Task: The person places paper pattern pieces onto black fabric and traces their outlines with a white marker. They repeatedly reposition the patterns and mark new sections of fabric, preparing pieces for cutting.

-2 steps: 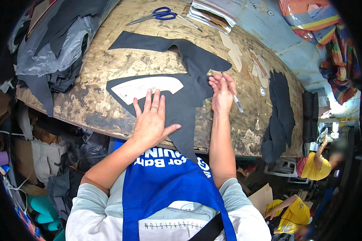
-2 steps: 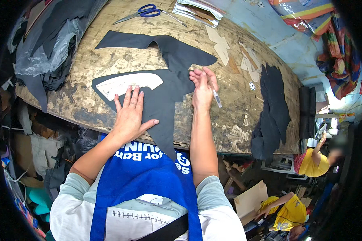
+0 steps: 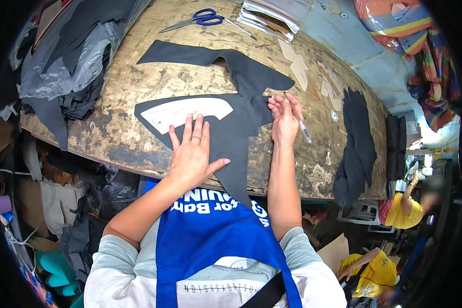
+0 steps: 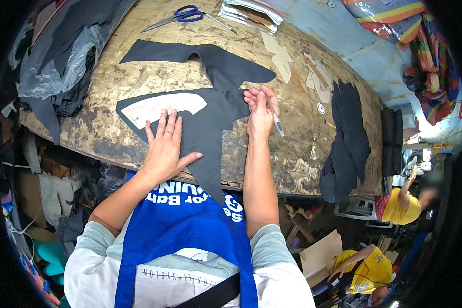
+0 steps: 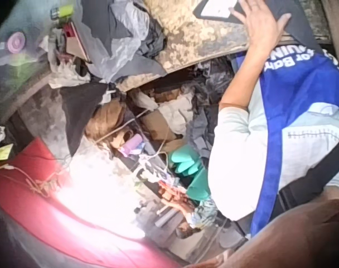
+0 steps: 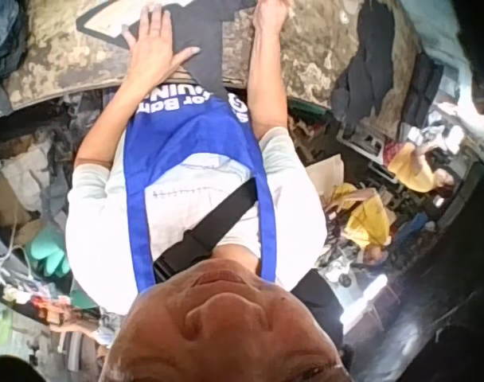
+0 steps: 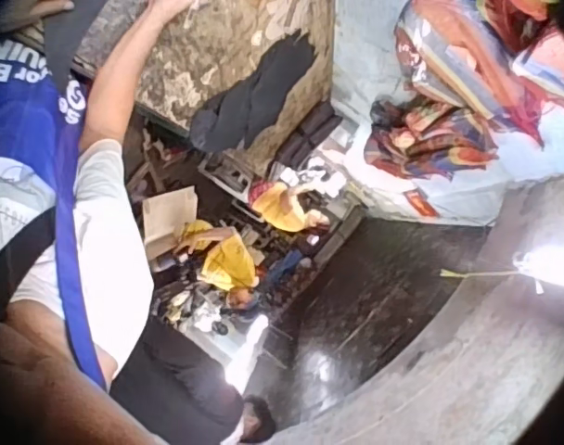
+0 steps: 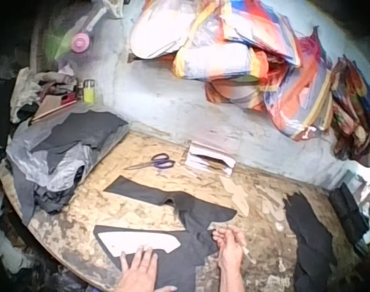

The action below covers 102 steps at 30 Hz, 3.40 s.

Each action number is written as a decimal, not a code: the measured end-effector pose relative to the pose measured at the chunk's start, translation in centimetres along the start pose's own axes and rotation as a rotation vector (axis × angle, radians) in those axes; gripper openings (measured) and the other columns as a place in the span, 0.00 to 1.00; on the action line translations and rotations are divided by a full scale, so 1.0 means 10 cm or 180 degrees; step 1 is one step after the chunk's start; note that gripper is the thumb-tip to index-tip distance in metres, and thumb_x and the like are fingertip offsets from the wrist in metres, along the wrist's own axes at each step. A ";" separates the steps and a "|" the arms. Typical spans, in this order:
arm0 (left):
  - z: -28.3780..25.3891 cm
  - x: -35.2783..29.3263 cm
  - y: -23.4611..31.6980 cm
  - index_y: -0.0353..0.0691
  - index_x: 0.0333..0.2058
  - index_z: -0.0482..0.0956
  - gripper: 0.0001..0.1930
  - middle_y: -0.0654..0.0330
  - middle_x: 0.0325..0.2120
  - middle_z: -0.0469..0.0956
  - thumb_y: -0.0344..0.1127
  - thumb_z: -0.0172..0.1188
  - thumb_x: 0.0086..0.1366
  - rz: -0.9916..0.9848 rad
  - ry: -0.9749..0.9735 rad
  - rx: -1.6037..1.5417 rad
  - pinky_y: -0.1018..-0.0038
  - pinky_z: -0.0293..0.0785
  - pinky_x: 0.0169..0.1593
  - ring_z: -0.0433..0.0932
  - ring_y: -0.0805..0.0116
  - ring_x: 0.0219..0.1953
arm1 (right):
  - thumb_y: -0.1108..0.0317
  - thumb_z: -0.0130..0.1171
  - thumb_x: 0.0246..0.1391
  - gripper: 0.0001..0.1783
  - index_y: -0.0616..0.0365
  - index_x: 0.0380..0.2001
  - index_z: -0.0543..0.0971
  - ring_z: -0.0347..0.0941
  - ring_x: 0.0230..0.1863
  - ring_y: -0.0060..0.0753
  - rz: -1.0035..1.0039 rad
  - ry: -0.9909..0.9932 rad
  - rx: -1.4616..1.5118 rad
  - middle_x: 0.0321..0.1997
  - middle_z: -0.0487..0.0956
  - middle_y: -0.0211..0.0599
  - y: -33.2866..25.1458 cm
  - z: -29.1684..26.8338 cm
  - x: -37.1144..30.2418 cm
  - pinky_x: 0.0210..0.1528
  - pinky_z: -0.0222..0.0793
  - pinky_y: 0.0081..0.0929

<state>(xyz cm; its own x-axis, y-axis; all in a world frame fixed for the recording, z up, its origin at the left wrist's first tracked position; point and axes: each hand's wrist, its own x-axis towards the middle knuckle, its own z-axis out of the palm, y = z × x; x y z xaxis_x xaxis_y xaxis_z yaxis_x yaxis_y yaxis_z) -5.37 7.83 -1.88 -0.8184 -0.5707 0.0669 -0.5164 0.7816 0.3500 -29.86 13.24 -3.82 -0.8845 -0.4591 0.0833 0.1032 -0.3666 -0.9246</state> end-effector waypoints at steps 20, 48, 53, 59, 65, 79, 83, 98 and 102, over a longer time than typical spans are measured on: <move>-0.01 0.06 -0.02 0.22 0.57 0.60 0.51 0.38 0.62 0.54 0.63 0.64 0.48 -0.0031 0.0159 -0.0139 0.37 0.37 0.62 0.48 0.46 0.67 | 0.58 0.52 0.62 0.18 0.67 0.40 0.76 0.70 0.22 0.20 -0.0123 0.0225 -0.0387 0.23 0.73 0.30 -0.04 0.00 0.11 0.24 0.68 0.17; 0.03 0.10 0.03 0.22 0.58 0.59 0.49 0.38 0.62 0.53 0.64 0.58 0.53 0.0115 0.0075 0.0180 0.36 0.39 0.61 0.48 0.47 0.67 | 0.66 0.62 0.53 0.15 0.57 0.44 0.76 0.75 0.26 0.28 -0.1438 -0.0451 -0.2164 0.30 0.80 0.39 -0.04 0.04 0.11 0.31 0.71 0.23; -0.01 0.12 0.05 0.22 0.59 0.57 0.51 0.39 0.63 0.53 0.63 0.62 0.50 -0.0014 0.0049 0.0074 0.38 0.39 0.62 0.49 0.47 0.67 | 0.54 0.76 0.25 0.36 0.49 0.44 0.78 0.66 0.53 0.42 -0.1359 -0.0971 -0.3644 0.45 0.78 0.35 -0.07 0.04 -0.05 0.56 0.57 0.40; -0.11 0.09 0.05 0.24 0.61 0.52 0.58 0.38 0.62 0.53 0.61 0.69 0.41 -0.0487 0.0154 -0.0317 0.42 0.37 0.64 0.49 0.48 0.67 | 0.57 0.75 0.28 0.32 0.46 0.43 0.78 0.68 0.51 0.41 -0.0966 -0.0632 -0.3614 0.43 0.79 0.35 -0.05 0.01 -0.01 0.52 0.58 0.39; -0.10 0.09 0.02 0.23 0.60 0.54 0.57 0.38 0.63 0.52 0.63 0.67 0.43 -0.0343 0.0011 -0.0119 0.41 0.36 0.64 0.48 0.48 0.67 | 0.66 0.68 0.41 0.21 0.50 0.42 0.80 0.72 0.47 0.40 -0.1329 -0.0455 -0.3453 0.40 0.80 0.38 0.01 -0.02 0.01 0.49 0.62 0.37; -0.01 0.07 -0.03 0.22 0.60 0.55 0.53 0.39 0.62 0.53 0.66 0.58 0.51 -0.0135 0.0019 -0.0046 0.40 0.37 0.64 0.47 0.49 0.67 | 0.74 0.58 0.56 0.06 0.64 0.36 0.76 0.74 0.34 0.19 0.0484 -0.2565 -0.0901 0.34 0.79 0.33 -0.13 0.94 -0.60 0.37 0.72 0.17; 0.00 0.04 -0.04 0.30 0.60 0.59 0.48 0.42 0.60 0.57 0.64 0.59 0.51 -0.0115 -0.0071 -0.0223 0.37 0.39 0.62 0.47 0.46 0.66 | 0.70 0.57 0.56 0.08 0.65 0.33 0.76 0.72 0.29 0.16 0.0309 -0.3509 -0.1516 0.28 0.77 0.30 -0.05 1.25 -0.68 0.31 0.70 0.18; 0.14 0.02 -0.09 0.39 0.59 0.64 0.41 0.45 0.57 0.64 0.60 0.58 0.52 0.0090 0.0371 -0.0312 0.38 0.36 0.63 0.54 0.43 0.63 | 0.71 0.57 0.50 0.13 0.72 0.20 0.76 0.76 0.25 0.45 -0.0642 -0.4047 -0.2134 0.27 0.78 0.48 0.10 1.81 -0.75 0.30 0.70 0.32; 0.15 0.02 -0.09 0.40 0.58 0.65 0.36 0.44 0.57 0.63 0.57 0.54 0.56 0.0130 0.0330 -0.0401 0.34 0.34 0.61 0.53 0.40 0.63 | 0.72 0.57 0.49 0.12 0.72 0.19 0.76 0.76 0.26 0.48 -0.0999 -0.3789 -0.2148 0.28 0.79 0.48 0.23 2.04 -0.80 0.30 0.70 0.33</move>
<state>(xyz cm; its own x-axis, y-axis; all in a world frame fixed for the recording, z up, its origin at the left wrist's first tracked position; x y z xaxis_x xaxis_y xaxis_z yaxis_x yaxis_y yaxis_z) -5.41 7.35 -3.59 -0.8043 -0.5672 0.1773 -0.4422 0.7705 0.4590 -13.29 -0.49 0.97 0.1162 -0.9576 0.2635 -0.5602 -0.2823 -0.7787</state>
